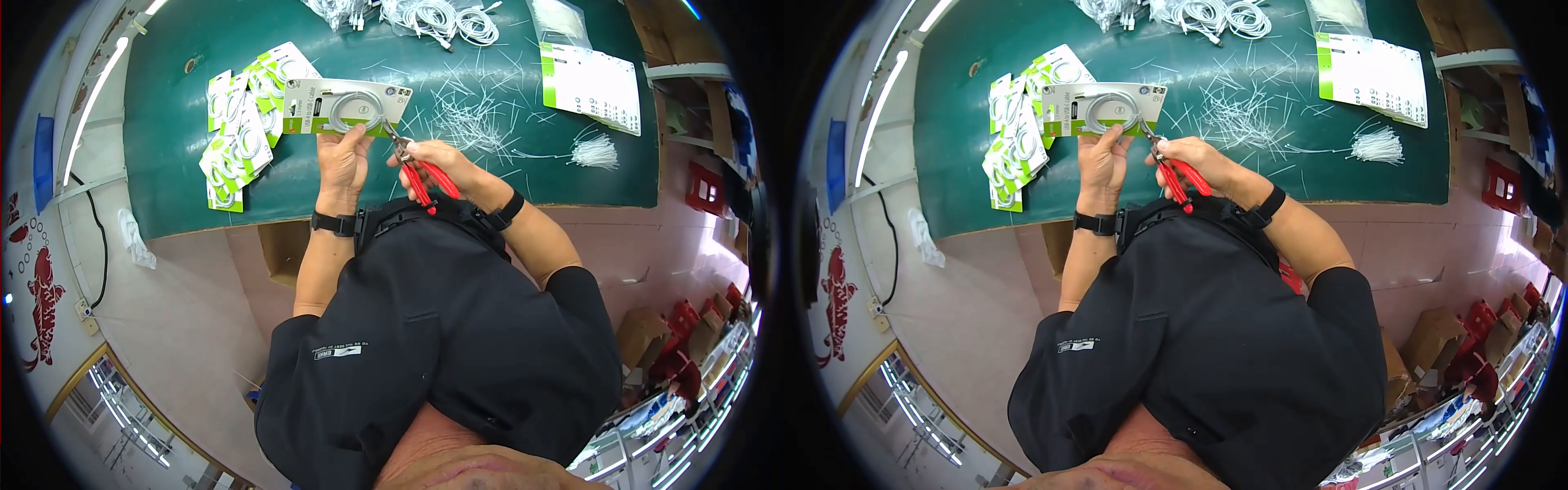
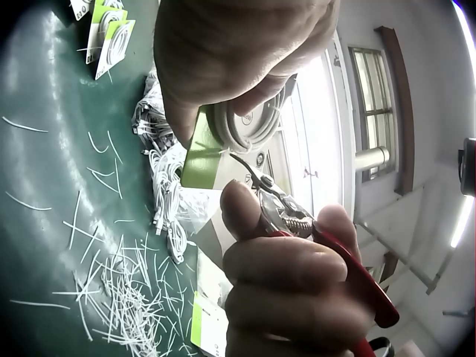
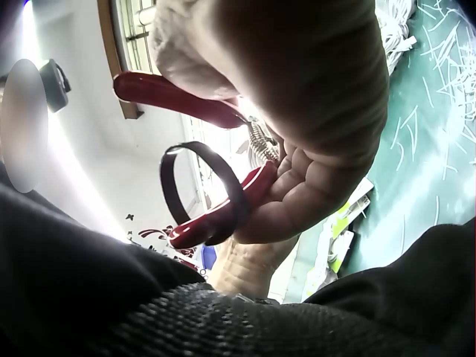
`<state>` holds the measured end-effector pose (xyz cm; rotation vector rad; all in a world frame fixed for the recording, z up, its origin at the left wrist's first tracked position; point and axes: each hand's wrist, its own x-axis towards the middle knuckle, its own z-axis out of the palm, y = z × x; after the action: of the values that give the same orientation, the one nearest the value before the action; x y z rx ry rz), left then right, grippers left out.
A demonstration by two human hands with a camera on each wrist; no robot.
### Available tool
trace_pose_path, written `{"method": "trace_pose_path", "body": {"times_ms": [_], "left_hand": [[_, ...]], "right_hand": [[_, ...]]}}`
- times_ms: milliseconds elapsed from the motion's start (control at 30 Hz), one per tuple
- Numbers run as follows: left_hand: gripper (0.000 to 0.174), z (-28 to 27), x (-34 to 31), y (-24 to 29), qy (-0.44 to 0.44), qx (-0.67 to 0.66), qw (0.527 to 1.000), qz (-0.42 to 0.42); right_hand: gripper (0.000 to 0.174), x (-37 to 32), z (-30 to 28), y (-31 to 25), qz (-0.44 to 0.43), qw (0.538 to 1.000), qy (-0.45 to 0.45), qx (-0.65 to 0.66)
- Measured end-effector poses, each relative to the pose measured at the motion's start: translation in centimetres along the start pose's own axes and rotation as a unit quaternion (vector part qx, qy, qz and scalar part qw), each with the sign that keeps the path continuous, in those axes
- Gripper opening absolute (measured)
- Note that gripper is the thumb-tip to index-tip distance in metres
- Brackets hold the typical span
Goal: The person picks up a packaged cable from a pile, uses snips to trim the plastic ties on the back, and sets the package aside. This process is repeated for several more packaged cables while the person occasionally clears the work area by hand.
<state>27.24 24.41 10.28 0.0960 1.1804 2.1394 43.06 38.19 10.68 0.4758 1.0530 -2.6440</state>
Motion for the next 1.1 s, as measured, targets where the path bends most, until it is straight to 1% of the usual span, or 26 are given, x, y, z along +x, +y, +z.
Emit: {"method": "trace_pose_path", "body": {"times_ms": [367,533,633,767,900,1100], "left_hand": [[0.044,-0.47,0.21,-0.45,-0.012,-0.005,1.0,-0.012],[0.042,-0.37,0.2,-0.38,-0.009,-0.004,1.0,-0.015],[0.042,-0.29,0.13,-0.45,-0.003,-0.015,1.0,-0.009],[0.042,-0.6,0.24,-0.54,0.004,-0.004,1.0,-0.013],[0.041,-0.42,0.12,-0.48,-0.004,-0.009,1.0,-0.009],[0.042,-0.42,0.12,-0.58,-0.007,-0.012,1.0,-0.016]], "right_hand": [[0.054,0.11,-0.08,-0.03,0.008,1.0,0.003,0.029],[0.052,0.15,-0.73,0.1,0.0,1.0,-0.009,0.004],[0.055,0.05,-0.65,0.24,-0.001,0.999,-0.014,0.029],[0.053,0.02,-0.17,0.14,-0.001,0.999,-0.004,0.048],[0.053,-0.02,-0.06,0.1,-0.007,0.998,-0.014,0.066],[0.052,0.09,0.04,0.07,0.003,0.998,-0.004,0.066]]}}
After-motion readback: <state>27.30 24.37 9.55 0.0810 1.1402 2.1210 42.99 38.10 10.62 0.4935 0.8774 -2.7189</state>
